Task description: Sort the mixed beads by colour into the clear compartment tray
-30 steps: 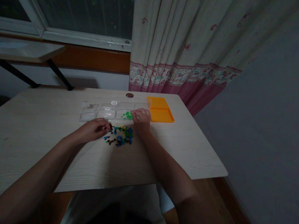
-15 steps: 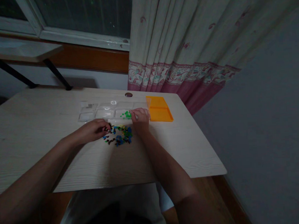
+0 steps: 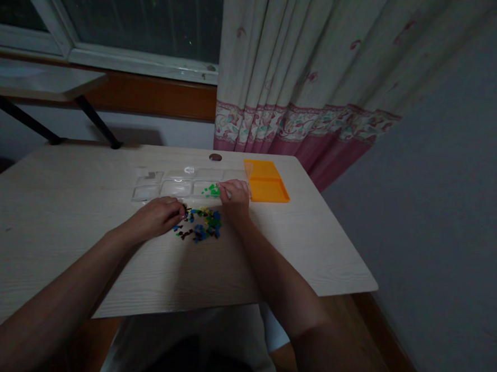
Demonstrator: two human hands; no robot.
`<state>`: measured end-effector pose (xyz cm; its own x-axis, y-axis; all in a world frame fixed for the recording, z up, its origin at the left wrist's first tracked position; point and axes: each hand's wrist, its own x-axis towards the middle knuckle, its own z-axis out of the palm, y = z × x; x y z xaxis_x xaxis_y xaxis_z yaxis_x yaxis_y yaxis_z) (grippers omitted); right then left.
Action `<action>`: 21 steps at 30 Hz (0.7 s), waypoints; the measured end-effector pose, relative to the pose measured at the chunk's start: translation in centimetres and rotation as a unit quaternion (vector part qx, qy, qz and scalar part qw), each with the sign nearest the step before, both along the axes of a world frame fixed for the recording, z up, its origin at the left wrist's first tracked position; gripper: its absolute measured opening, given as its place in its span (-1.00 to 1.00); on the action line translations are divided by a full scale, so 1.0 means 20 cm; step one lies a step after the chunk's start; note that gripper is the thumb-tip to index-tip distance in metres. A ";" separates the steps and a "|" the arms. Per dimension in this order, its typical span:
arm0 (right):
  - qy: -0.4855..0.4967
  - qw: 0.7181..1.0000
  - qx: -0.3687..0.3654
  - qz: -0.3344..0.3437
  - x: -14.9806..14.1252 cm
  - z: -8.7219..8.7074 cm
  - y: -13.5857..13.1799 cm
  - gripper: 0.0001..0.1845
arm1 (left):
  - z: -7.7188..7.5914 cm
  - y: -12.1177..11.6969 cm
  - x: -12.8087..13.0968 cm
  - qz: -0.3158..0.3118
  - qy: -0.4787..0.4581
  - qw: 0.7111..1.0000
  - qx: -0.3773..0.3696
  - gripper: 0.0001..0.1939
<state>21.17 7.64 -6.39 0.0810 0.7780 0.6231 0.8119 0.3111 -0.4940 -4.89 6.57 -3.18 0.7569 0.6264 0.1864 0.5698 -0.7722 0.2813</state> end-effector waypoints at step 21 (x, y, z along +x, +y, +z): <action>-0.106 0.980 0.019 0.167 -0.22 0.14 -0.22 -0.75 | -0.01 -0.05 0.10 0.097 -0.365 0.837 -0.395 -0.60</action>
